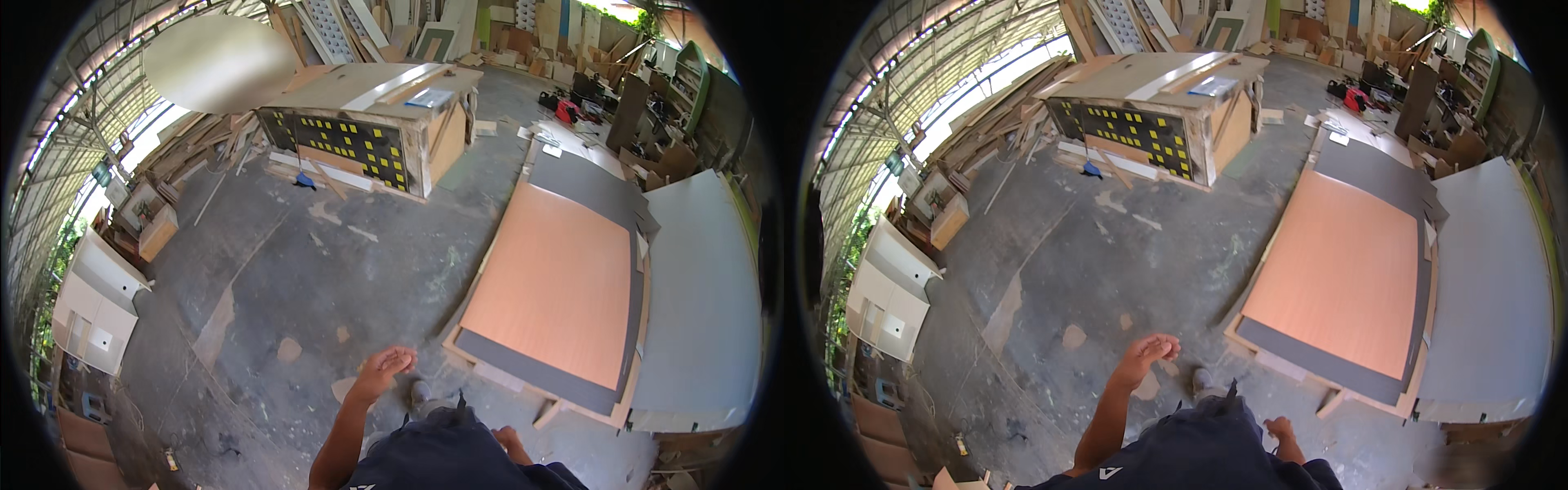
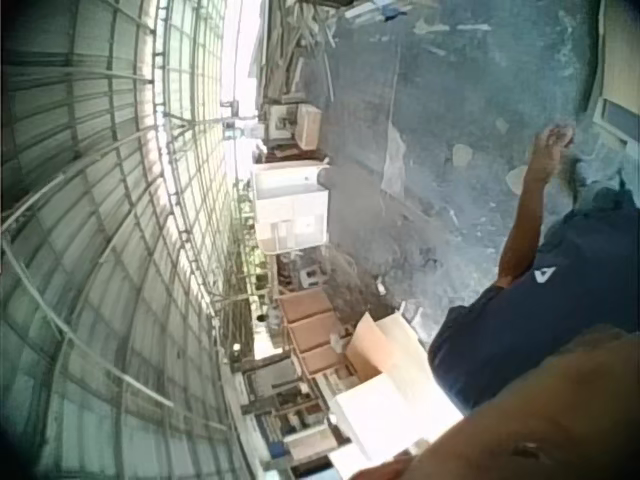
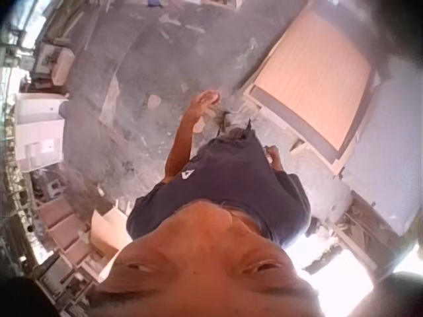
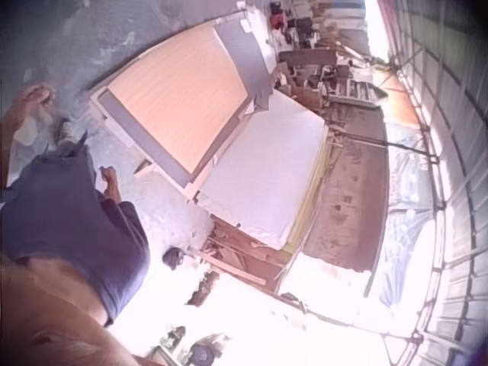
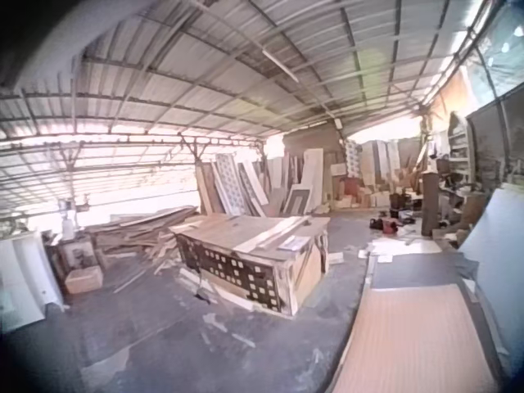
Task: The person measures a wooden plank with a tape measure, marks it with a pencil, and hammers a wood strip onto another piece of wood. They then place several veneer-like sheets on the work surface.
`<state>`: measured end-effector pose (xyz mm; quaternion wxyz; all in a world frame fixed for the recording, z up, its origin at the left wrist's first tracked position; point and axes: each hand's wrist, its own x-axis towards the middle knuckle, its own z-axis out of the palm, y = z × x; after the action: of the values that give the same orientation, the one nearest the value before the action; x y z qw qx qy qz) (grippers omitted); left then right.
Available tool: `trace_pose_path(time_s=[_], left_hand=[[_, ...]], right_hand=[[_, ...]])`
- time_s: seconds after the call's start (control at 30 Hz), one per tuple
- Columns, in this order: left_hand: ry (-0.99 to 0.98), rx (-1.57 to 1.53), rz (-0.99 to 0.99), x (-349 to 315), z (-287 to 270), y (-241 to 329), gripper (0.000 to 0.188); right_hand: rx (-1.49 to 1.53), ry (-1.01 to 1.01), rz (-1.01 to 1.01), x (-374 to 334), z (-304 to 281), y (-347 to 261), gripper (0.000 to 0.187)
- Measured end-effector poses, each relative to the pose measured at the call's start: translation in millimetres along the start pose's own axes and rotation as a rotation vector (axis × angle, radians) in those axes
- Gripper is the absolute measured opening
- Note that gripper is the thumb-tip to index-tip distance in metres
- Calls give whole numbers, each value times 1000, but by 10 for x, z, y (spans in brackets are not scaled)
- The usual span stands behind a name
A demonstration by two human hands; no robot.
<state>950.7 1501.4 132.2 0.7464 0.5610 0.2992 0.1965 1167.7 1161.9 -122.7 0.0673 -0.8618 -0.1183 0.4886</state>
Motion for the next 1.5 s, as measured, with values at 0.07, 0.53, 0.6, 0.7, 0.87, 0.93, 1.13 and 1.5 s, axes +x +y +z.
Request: trace_pose_path(time_s=[0.07, 0.53, 0.6, 0.7, 0.87, 0.93, 1.13, 1.5], left_hand=[[0, -16, 10, 521, -161, 279, 24], [557, -226, -9, 3965, -2070, 965, 16], [455, -206, 15, 5001, -2129, 1209, 19], [357, -35, 100, 6277, -1918, 2092, 23], [49, 22, 174, 8240, -1361, 3044, 21], [-112, 76, 207, 8936, -1020, 3178, 20], [-271, 53, 91, 10750, -65, 2857, 19], [-184, 122, -72, 13408, 700, 3176, 19]], right_hand=[[-42, 228, -202, 1035, -397, -298, 53], [147, 499, -534, 2910, -2851, -4945, 40], [165, 593, -361, 3546, -2850, -4506, 40], [474, 422, 37, 3615, -2819, -4421, 48], [734, 411, 414, 3579, -2891, -4294, 45], [635, 377, 592, 3680, -2990, -4301, 41], [752, 208, 596, 4505, -3873, -4700, 39], [406, 704, -80, 7451, -8904, -6830, 43]])
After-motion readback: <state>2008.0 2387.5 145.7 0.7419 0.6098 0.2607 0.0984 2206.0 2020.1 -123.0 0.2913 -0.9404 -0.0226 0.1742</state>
